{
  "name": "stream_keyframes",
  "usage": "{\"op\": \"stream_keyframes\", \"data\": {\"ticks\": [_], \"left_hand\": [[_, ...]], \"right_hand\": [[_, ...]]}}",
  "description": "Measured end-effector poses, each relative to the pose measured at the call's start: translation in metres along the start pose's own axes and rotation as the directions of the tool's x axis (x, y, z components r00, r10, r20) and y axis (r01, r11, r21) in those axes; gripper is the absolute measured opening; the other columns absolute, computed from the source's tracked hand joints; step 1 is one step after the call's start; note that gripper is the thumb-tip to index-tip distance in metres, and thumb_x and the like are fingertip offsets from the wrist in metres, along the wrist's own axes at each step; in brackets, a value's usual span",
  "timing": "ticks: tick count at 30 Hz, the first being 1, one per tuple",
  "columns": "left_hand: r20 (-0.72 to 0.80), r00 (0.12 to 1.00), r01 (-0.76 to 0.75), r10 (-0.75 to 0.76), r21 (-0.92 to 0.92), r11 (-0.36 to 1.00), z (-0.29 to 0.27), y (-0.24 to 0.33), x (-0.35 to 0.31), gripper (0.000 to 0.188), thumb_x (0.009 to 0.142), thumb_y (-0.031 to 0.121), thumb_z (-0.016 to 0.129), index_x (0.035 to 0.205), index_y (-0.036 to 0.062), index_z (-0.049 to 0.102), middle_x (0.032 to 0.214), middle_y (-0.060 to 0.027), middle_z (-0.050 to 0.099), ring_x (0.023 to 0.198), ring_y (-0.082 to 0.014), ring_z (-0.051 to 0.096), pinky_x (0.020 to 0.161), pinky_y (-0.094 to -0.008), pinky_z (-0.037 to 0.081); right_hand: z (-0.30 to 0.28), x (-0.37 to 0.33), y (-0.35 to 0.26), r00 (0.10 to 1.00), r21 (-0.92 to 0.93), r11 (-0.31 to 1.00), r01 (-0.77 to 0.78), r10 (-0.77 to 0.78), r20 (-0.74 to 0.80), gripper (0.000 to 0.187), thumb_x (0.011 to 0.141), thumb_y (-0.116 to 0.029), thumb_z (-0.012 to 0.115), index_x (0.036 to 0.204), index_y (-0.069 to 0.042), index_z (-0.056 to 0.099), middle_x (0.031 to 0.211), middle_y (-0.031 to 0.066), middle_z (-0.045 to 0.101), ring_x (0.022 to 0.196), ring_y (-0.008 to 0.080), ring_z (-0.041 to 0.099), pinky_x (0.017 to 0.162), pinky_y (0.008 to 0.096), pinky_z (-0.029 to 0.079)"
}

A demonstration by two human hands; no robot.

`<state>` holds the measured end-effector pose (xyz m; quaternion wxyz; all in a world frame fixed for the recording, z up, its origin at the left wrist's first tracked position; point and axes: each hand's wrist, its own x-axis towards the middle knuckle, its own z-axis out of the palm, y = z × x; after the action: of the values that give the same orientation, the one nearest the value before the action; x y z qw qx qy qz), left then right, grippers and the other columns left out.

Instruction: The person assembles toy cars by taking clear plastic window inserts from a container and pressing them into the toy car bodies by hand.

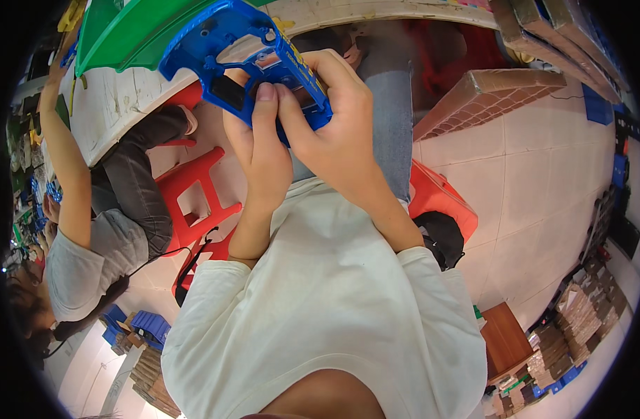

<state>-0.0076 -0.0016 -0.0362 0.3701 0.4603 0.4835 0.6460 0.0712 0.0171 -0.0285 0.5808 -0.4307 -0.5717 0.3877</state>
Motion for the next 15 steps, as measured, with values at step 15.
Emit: {"op": "stream_keyframes", "data": {"ticks": [15], "left_hand": [[0.168, 0.963, -0.251, 0.210, 0.282, 0.926, 0.001, 0.005, -0.005, 0.052, 0.077, 0.021, 0.055, 0.118, -0.0045, 0.036, 0.116, -0.0221, 0.029, 0.111, -0.0321, 0.031, 0.090, -0.0380, 0.030]], "right_hand": [[-0.012, 0.001, 0.005, 0.966, -0.128, 0.969, 0.212, -0.188, 0.178, 0.066, 0.084, -0.050, 0.032, 0.118, 0.007, 0.033, 0.113, 0.0237, 0.039, 0.092, 0.0306, 0.048, 0.081, 0.0368, 0.038]]}}
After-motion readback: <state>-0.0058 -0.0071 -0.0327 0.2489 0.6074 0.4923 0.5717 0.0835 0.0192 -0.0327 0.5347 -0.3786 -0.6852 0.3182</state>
